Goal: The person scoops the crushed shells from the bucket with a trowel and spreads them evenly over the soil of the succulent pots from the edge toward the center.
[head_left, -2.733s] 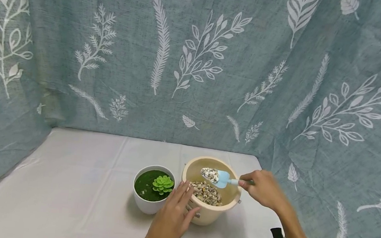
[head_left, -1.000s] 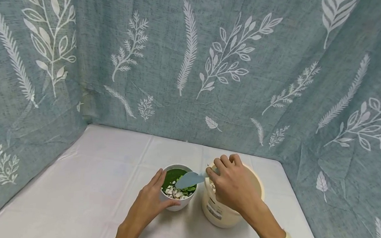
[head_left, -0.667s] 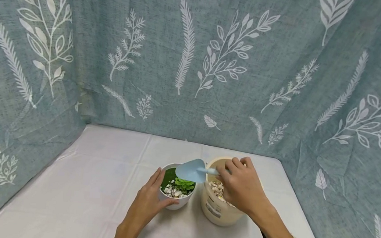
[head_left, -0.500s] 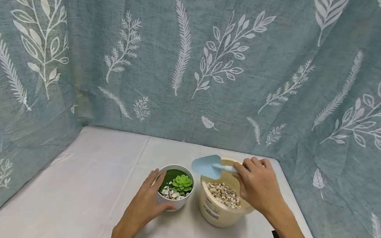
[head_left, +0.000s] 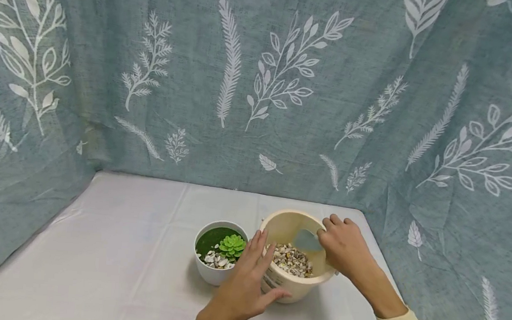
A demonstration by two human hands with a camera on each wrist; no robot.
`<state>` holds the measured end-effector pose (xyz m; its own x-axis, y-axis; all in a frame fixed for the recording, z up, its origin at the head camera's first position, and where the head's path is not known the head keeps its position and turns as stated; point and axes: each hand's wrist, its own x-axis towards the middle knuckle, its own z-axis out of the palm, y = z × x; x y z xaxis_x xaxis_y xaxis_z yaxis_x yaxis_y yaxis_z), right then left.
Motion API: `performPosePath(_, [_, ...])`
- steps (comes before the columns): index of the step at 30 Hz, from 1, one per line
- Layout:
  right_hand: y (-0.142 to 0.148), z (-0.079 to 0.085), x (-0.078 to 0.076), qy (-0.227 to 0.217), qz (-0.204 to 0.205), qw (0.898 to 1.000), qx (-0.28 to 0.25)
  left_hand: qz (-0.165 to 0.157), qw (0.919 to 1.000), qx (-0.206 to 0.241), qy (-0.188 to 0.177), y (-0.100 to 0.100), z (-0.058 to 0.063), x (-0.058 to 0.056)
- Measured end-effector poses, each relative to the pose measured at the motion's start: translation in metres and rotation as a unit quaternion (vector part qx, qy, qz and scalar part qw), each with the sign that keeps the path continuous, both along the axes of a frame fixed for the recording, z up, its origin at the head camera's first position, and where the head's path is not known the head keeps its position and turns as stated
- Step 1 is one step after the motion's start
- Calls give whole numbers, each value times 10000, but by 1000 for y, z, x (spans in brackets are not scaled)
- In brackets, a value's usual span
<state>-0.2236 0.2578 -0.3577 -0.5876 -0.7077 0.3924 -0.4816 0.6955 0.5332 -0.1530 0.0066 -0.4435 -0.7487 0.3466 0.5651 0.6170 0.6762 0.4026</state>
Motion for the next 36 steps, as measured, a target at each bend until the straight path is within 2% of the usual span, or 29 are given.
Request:
performPosePath(3, [-9,-13,-6,36,-63,9996,287,227,9994,-177,-173,13,-4,3])
performPosePath(7, [-14,-25,-12,125,-46,9984,555,467,9987,-190,-48,19,-8,4])
performPosePath(14, [-18,-30,-16,256,-14,9983,517,513,9985,-85,154,20,-7,2])
performPosePath(18, [-21,-34,-20,-141,93,9988,458,576,9980,-80,245,19,-7,1])
performPosePath(21, [-18,-37,-21,-767,-36,9970,50,495,9987,-48,138,19,-8,0])
performPosePath(25, [-13,-41,-18,-1668,61,9832,-740,393,9992,-28,-36,20,-10,1])
performPosePath(28, [-12,-43,-16,-1974,118,9727,-1217,435,9991,-25,16,19,-12,0])
performPosePath(30, [-11,-42,-15,-2075,-41,9671,-1474,461,9989,-10,44,19,-12,-1])
performPosePath(36, [-2,-30,-10,-2610,-564,9408,-2087,389,9992,66,82,18,-12,-1])
